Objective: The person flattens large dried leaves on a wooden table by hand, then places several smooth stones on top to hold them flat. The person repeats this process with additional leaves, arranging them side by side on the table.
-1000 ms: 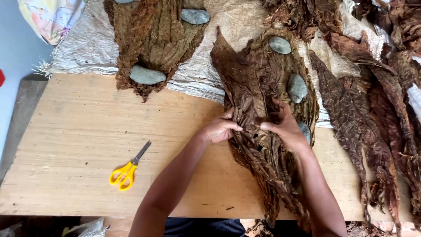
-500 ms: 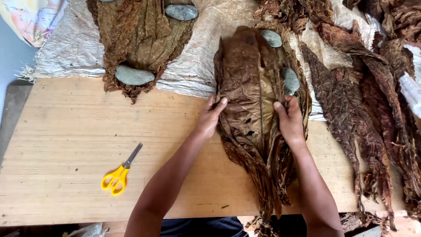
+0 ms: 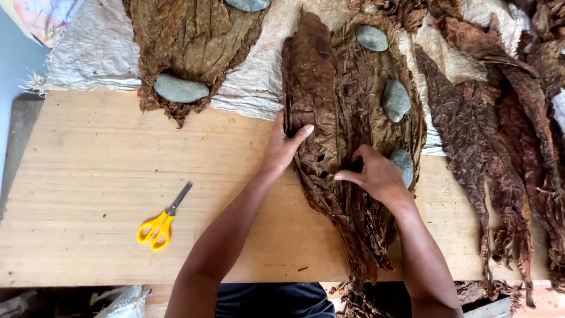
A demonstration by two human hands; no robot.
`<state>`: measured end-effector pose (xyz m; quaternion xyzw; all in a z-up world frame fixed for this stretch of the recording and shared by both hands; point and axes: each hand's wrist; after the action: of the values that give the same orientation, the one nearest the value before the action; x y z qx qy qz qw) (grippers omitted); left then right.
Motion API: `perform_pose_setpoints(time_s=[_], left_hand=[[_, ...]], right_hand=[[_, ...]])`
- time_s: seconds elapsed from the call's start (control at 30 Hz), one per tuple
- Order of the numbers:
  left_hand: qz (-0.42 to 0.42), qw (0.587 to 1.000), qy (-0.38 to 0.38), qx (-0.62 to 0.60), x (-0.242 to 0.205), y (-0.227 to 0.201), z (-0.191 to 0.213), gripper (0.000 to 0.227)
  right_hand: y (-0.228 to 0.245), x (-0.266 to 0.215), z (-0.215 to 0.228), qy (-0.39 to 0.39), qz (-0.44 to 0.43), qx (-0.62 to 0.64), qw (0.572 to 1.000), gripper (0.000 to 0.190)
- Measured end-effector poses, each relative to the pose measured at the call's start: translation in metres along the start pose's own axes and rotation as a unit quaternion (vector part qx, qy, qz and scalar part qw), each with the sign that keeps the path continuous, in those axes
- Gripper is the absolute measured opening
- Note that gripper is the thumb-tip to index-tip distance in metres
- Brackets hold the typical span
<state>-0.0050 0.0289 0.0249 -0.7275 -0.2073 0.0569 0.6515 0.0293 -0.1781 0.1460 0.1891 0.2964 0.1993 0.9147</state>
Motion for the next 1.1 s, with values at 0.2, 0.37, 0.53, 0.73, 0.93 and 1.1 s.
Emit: perform_pose_setpoints(time_s=[0.2,0.37,0.53,0.73,0.93,1.1], left_hand=[[-0.02,0.996,-0.06,-0.066,0.004,-0.004,0.001,0.047],[-0.011,0.993,-0.084,-0.082,0.003,-0.004,0.013,0.042],[-0.046,0.989,-0.129,-0.062,-0.015,-0.066,0.001,0.03],[0.048,0.997,-0.057,-0.006,-0.08,-0.133,-0.036,0.087],[-0.024,0.994,0.107,-0.005,-0.217,-0.084,-0.043,0.041],[0.099,0.973,0.208,0.023,-0.303,-0.065,-0.069,0.059]], right_hand=[[-0.022,0.014,0.01,0.052,0.013,0.064,0.997,0.034],[-0.036,0.011,0.008,0.035,0.011,0.095,0.995,0.025],[-0.077,0.012,0.007,-0.146,0.151,0.387,0.898,0.022],[-0.136,-0.034,-0.035,-0.318,0.235,0.299,0.868,0.015],[-0.217,-0.144,-0.084,-0.375,0.067,0.023,0.924,0.013],[-0.291,-0.192,-0.145,-0.313,-0.041,-0.013,0.949,0.027]])
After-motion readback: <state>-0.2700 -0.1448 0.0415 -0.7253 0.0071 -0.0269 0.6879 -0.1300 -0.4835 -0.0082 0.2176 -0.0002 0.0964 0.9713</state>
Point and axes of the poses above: each hand's wrist, its own x-axis towards the middle knuckle, its own z-axis out of the back of the hand, y = z × x, and after that the axes turned 11 degrees about y, right-handed
